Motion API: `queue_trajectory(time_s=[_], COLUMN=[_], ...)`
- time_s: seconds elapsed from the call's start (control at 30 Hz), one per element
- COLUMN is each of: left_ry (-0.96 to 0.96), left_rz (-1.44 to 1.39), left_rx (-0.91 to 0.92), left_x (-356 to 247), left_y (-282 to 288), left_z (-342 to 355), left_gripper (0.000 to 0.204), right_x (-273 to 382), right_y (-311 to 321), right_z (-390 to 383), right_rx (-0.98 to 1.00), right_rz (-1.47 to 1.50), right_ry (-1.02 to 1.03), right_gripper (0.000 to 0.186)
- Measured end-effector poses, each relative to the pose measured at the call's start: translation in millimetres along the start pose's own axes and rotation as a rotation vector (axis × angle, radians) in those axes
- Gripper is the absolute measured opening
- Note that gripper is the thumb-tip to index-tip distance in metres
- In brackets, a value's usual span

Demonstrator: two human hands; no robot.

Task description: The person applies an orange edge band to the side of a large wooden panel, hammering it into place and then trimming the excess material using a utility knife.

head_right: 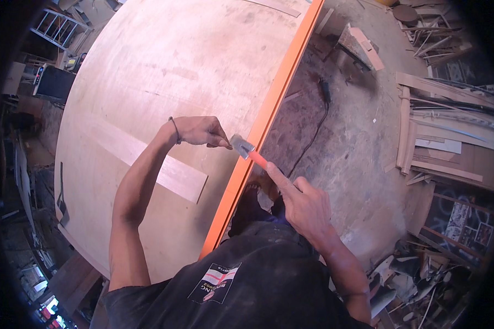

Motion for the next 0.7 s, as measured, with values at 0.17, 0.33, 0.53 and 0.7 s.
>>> queue_trajectory(time_s=[0.17, 0.33, 0.53, 0.7], left_ry=[0.037, 0.007, -0.055, -0.012], left_rz=[0.002, -0.008, -0.05, -0.041], left_rx=[0.01, -0.013, -0.075, -0.05], left_x=[2.4, 1.6, -11.8, -15.3], left_y=[-0.7, -0.7, 16.6, 15.9], left_z=[0.0, -0.2, -15.2, -13.0], left_gripper=[0.041, 0.04, 0.035, 0.034], right_x=[-4.9, -14.9, -35.6, -53.0], right_y=[-2.3, 11.3, 23.6, 22.8], right_z=[-0.8, -13.8, -34.3, -52.4], right_rx=[0.095, -0.091, -0.201, -0.215], right_rz=[-0.061, 0.135, 0.265, 0.31], right_ry=[-0.1, -0.113, -0.179, -0.28], right_gripper=[0.062, 0.06, 0.056, 0.053])
Point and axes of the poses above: each hand's wrist, its own z-axis towards the middle knuckle, its own y-axis out of the back of the hand, x = y × z, the point moved 7 cm from there along z, towards the middle knuckle, and after that the axes turned 12 degrees about z, right-handed, at the moved point
